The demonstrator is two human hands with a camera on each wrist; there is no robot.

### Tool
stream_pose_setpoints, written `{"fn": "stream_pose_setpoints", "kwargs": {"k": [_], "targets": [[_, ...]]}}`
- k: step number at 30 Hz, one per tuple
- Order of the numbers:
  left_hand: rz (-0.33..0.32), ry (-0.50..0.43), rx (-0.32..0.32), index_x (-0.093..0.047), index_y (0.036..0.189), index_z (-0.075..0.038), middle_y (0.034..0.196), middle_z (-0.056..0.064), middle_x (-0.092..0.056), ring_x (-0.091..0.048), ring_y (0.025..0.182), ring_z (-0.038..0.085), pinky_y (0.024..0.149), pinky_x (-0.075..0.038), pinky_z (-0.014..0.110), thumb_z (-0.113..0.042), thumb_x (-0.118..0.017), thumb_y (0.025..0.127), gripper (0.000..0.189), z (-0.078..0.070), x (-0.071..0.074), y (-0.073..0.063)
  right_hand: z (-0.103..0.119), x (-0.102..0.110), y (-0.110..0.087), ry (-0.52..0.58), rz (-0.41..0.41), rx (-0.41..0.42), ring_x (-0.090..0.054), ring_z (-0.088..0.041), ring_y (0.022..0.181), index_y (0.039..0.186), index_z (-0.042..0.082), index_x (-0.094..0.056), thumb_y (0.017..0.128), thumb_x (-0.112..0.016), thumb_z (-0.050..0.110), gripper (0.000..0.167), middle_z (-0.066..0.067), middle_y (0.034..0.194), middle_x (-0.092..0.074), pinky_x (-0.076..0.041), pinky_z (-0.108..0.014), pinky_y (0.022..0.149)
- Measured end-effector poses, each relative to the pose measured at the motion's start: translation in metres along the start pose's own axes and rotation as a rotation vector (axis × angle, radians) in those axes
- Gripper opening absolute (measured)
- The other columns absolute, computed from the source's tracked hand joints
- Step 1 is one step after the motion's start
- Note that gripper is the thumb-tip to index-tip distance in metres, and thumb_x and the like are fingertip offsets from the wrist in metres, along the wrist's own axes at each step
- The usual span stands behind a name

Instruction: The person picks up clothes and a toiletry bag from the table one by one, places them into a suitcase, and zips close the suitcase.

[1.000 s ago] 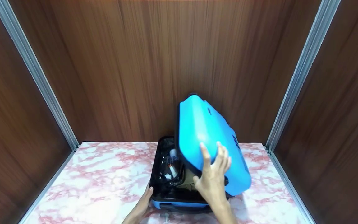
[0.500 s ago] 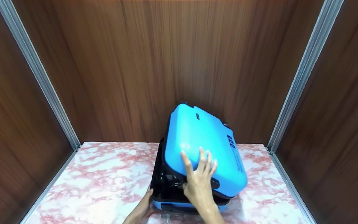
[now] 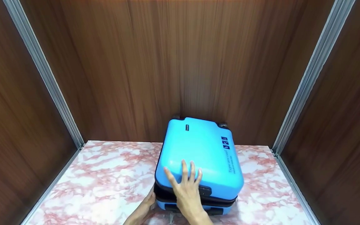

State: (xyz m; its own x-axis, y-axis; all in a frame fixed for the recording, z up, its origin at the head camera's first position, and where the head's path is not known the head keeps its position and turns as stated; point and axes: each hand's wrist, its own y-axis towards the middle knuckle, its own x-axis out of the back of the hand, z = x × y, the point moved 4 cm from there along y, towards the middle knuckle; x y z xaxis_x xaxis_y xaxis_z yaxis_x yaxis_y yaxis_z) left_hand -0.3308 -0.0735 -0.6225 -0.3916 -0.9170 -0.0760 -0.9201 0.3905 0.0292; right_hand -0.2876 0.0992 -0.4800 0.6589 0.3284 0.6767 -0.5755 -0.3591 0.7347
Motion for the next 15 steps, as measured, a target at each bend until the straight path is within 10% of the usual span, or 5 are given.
{"fn": "stream_pose_setpoints", "kwargs": {"k": [15], "targets": [[0.003, 0.080, 0.049, 0.004, 0.160, -0.006, 0.165, 0.026, -0.005, -0.010, 0.151, 0.048, 0.121, -0.021, 0.058, -0.043, -0.046, 0.104, 0.084, -0.004, 0.003, -0.008, 0.018, -0.033, -0.019, -0.132, 0.035, 0.087, -0.031, -0.055, 0.135, 0.153, 0.038, -0.034, 0.044, -0.082, -0.020, 0.133, -0.028, 0.152, -0.030, -0.033, -0.073, 0.097]]}}
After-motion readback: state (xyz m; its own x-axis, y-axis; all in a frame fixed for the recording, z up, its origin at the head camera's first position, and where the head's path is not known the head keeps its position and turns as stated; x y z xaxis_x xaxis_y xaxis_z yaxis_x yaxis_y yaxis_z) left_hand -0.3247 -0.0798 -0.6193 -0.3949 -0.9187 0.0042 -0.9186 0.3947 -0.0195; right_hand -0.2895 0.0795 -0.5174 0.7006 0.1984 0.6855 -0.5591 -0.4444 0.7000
